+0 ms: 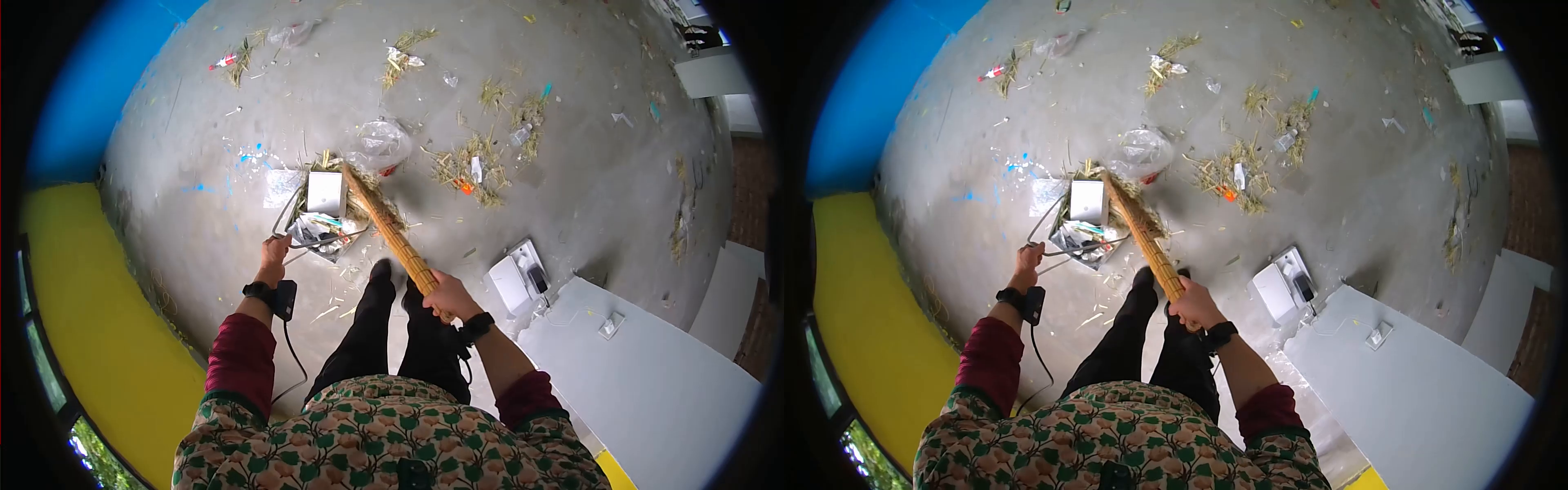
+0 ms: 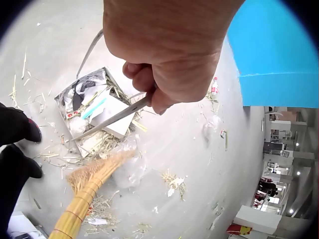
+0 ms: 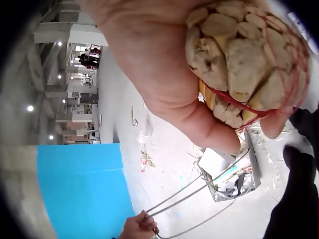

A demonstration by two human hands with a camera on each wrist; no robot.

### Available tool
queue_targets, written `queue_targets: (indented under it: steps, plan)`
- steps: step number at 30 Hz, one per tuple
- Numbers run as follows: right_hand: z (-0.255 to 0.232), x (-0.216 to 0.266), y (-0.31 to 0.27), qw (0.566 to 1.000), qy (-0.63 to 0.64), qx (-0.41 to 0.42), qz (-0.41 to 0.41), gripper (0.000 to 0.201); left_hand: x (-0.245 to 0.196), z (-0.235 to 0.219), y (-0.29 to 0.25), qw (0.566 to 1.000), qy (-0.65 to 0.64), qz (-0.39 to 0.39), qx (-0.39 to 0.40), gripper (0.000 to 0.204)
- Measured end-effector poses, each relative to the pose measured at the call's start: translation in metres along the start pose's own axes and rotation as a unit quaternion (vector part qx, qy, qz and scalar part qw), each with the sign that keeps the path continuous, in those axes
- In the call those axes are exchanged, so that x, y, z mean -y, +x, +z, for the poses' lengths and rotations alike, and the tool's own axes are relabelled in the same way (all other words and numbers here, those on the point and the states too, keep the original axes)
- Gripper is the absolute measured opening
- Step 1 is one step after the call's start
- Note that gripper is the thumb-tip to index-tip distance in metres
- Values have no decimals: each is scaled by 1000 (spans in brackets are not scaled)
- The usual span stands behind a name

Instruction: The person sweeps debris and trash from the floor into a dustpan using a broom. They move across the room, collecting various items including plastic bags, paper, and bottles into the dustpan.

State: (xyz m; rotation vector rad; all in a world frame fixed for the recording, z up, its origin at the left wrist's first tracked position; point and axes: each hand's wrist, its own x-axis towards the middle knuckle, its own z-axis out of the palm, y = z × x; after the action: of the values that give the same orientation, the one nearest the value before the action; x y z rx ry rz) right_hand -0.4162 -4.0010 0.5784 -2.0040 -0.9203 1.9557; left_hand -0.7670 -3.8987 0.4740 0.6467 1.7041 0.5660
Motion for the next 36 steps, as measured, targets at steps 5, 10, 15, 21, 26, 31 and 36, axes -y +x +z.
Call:
queue_targets:
  steps: [5, 10, 15, 21, 26, 31, 36]
  plan:
    - [-66, 27, 26, 996, 20, -84, -14, 42, -36, -1, 17, 999, -38, -1, -27, 23]
    - [-127, 44, 91, 981, 95, -168, -14, 36, -89, -4, 43, 998, -32, -10, -45, 21]
    - [-186, 83, 112, 980, 106, -170, -3, 31, -161, -12, 60, 998, -52, 17, -41, 26]
    - [-213, 121, 140, 968, -3, -246, 43, 27, -246, -8, 91, 998, -16, 55, -32, 23]
    - [-233, 151, 161, 972, 187, -129, 68, 10, -310, -21, 136, 996, 41, 79, -3, 20]
    - [-231, 167, 188, 953, 211, -147, 160, 14, -369, -28, 196, 988, 109, 108, 28, 19]
    - [-200, 215, 199, 941, 211, -202, 169, 8, -411, -31, 289, 979, 174, 96, 54, 16]
